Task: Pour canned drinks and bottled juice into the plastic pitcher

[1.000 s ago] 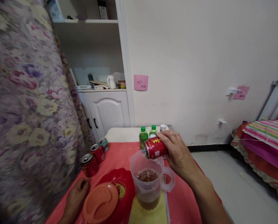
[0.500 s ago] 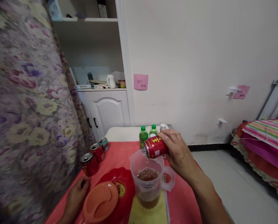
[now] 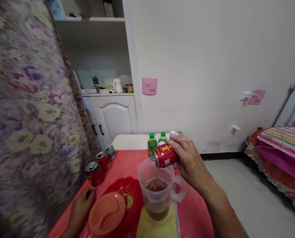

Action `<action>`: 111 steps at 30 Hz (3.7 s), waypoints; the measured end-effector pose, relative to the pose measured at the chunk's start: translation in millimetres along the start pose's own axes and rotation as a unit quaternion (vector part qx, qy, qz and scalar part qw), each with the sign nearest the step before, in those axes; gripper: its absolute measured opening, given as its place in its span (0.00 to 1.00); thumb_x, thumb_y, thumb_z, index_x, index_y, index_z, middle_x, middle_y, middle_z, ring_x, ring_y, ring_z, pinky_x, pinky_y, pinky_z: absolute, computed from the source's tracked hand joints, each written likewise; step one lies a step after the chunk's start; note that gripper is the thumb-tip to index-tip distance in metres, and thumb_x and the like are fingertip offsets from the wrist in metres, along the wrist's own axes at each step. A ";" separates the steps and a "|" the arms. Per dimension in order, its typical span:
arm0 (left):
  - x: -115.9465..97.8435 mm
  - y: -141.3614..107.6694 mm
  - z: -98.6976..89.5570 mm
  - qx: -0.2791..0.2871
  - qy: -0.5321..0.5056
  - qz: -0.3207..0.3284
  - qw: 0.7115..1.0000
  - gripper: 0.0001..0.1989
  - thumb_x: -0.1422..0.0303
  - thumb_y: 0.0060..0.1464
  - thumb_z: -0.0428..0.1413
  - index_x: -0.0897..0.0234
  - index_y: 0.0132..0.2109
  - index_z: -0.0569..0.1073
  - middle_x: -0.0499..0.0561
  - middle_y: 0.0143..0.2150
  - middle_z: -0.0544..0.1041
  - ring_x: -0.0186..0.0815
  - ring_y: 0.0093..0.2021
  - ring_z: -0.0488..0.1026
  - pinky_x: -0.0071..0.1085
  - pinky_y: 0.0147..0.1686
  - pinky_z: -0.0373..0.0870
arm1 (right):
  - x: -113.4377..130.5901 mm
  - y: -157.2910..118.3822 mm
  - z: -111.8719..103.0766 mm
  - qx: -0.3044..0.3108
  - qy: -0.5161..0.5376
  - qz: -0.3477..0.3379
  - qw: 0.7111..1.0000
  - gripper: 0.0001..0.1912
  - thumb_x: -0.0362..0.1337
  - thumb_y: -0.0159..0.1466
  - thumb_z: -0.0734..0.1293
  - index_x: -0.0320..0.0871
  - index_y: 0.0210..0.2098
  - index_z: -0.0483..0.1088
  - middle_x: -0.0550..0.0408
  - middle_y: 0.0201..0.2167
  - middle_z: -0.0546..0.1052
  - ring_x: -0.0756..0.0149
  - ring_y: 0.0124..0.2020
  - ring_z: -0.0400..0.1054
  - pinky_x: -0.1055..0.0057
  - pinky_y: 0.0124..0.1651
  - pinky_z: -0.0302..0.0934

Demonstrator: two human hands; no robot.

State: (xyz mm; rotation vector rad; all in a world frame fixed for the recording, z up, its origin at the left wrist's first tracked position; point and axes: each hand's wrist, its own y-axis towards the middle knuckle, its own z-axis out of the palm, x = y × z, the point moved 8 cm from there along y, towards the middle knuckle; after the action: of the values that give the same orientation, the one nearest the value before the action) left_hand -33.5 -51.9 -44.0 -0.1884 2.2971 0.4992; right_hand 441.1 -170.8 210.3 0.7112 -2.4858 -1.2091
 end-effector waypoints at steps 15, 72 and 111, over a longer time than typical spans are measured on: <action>0.5 0.2 0.6 -0.001 -0.001 0.006 1.000 0.13 0.58 0.53 0.49 0.58 0.37 0.74 0.51 0.37 0.84 0.42 0.37 0.80 0.32 0.38 0.72 | -0.4 -0.2 -1.8 -0.003 0.000 0.005 1.000 0.34 0.21 0.64 0.62 0.49 0.66 0.58 0.45 0.60 0.69 0.52 0.63 0.59 0.47 0.64 0.61; -5.4 -0.9 0.7 0.009 0.001 0.006 1.000 0.13 0.58 0.53 0.49 0.59 0.37 0.74 0.51 0.38 0.84 0.42 0.38 0.79 0.32 0.37 0.72 | 0.0 1.3 -5.3 -0.013 -0.024 0.003 1.000 0.36 0.20 0.63 0.61 0.52 0.67 0.57 0.43 0.60 0.68 0.48 0.64 0.60 0.42 0.63 0.62; -1.6 -0.6 2.7 0.009 0.008 -0.012 1.000 0.14 0.59 0.53 0.48 0.59 0.38 0.74 0.52 0.39 0.84 0.43 0.40 0.80 0.33 0.40 0.71 | 2.9 0.7 -1.7 -0.015 -0.035 -0.005 0.999 0.29 0.22 0.66 0.62 0.47 0.64 0.62 0.42 0.61 0.67 0.51 0.65 0.58 0.47 0.65 0.61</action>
State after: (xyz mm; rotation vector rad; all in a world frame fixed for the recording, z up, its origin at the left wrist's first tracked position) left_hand -30.4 -51.4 -44.8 -0.2112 2.3113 0.4654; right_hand 439.3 -173.2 212.0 0.6866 -2.5185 -1.2937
